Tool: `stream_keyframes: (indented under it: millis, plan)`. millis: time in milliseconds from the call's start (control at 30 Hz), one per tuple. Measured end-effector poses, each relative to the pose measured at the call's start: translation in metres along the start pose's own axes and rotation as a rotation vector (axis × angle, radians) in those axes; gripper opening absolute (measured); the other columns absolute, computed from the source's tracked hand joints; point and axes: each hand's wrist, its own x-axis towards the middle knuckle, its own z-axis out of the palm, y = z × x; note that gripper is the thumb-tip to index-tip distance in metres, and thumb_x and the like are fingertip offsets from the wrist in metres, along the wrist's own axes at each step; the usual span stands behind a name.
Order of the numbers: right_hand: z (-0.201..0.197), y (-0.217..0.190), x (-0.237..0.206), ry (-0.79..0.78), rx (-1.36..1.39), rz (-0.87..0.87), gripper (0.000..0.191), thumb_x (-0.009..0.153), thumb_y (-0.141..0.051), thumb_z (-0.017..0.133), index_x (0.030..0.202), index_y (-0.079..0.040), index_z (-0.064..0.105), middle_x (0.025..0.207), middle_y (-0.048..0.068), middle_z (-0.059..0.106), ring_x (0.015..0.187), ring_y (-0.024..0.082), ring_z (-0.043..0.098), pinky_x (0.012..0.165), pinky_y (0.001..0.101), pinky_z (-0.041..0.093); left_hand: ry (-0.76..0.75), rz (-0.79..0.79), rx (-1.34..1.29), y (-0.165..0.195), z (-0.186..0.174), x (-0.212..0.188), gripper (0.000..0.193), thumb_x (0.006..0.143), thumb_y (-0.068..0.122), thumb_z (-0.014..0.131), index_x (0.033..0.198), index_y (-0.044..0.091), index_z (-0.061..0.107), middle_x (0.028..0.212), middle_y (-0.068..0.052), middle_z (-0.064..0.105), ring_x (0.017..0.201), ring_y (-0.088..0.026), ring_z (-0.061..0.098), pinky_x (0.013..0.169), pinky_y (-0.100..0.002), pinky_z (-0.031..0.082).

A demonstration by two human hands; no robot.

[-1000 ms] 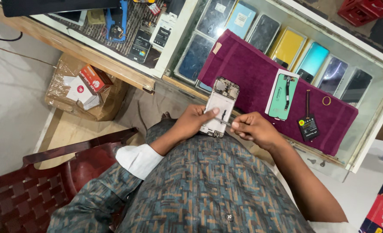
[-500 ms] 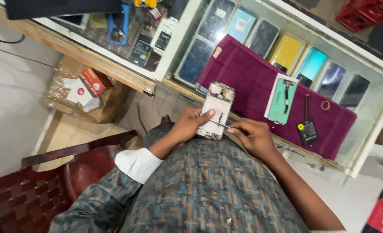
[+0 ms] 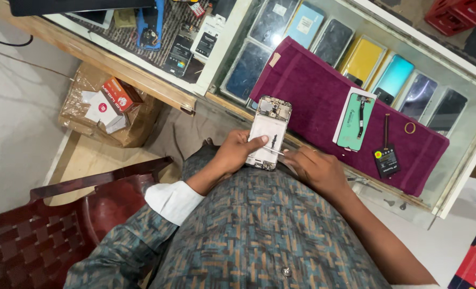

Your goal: The person works on a disassembled smartphone placed on a purple mat over a glass display counter. They hold the phone frame with one hand and use a screwdriver to unscrew and adjust internal components, repositioning the phone as they work on it.

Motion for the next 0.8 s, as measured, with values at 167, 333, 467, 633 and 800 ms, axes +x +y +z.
stream_keyframes:
  millis: [167,333,467,633,800]
  plan:
    - [0.017,0.018,0.005,-0.113,0.616,0.469,0.017,0.100,-0.020,0.069,0.108,-0.007,0.077,0.073,-0.004,0.070,0.065,0.012,0.062,0.057,0.0249,0.050,0.023,-0.043,-0.051,0.002,0.000,0.000,0.034,0.101,0.026,0.068,0.105,-0.006,0.074,0.086,-0.010,0.077,0.070,-0.011,0.070,0.064,-0.026,0.056]
    - [0.018,0.028,0.012,-0.393,1.207,0.909,0.026,0.103,-0.026,0.068,0.103,-0.001,0.078,0.063,-0.004,0.052,0.052,0.007,0.042,0.046,0.0224,0.033,-0.016,0.086,0.184,-0.002,-0.002,0.000,0.029,0.097,0.021,0.074,0.105,-0.007,0.074,0.090,-0.010,0.077,0.073,-0.010,0.069,0.064,-0.026,0.056]
    - [0.005,0.000,0.006,0.123,0.081,-0.023,0.025,0.090,-0.031,0.074,0.100,-0.008,0.071,0.083,0.005,0.067,0.067,0.016,0.064,0.059,0.0290,0.050,0.022,0.054,0.090,-0.001,-0.005,-0.001,0.029,0.095,0.020,0.073,0.109,-0.006,0.073,0.092,-0.009,0.078,0.076,-0.011,0.071,0.067,-0.026,0.057]
    - [0.005,0.003,0.008,0.115,0.028,-0.083,0.018,0.096,-0.026,0.074,0.098,-0.008,0.072,0.080,0.005,0.066,0.064,0.019,0.062,0.056,0.0314,0.049,0.041,-0.009,0.003,0.000,-0.003,-0.001,0.033,0.097,0.024,0.071,0.111,-0.006,0.073,0.091,-0.008,0.077,0.073,-0.010,0.070,0.066,-0.026,0.057]
    - [0.020,0.027,0.004,-0.293,0.792,0.737,0.024,0.098,-0.029,0.069,0.095,-0.009,0.082,0.056,-0.001,0.052,0.048,0.010,0.044,0.045,0.0265,0.036,0.001,-0.038,0.136,0.003,0.000,-0.001,0.037,0.100,0.029,0.069,0.104,-0.007,0.074,0.084,-0.009,0.076,0.068,-0.010,0.067,0.061,-0.026,0.054]
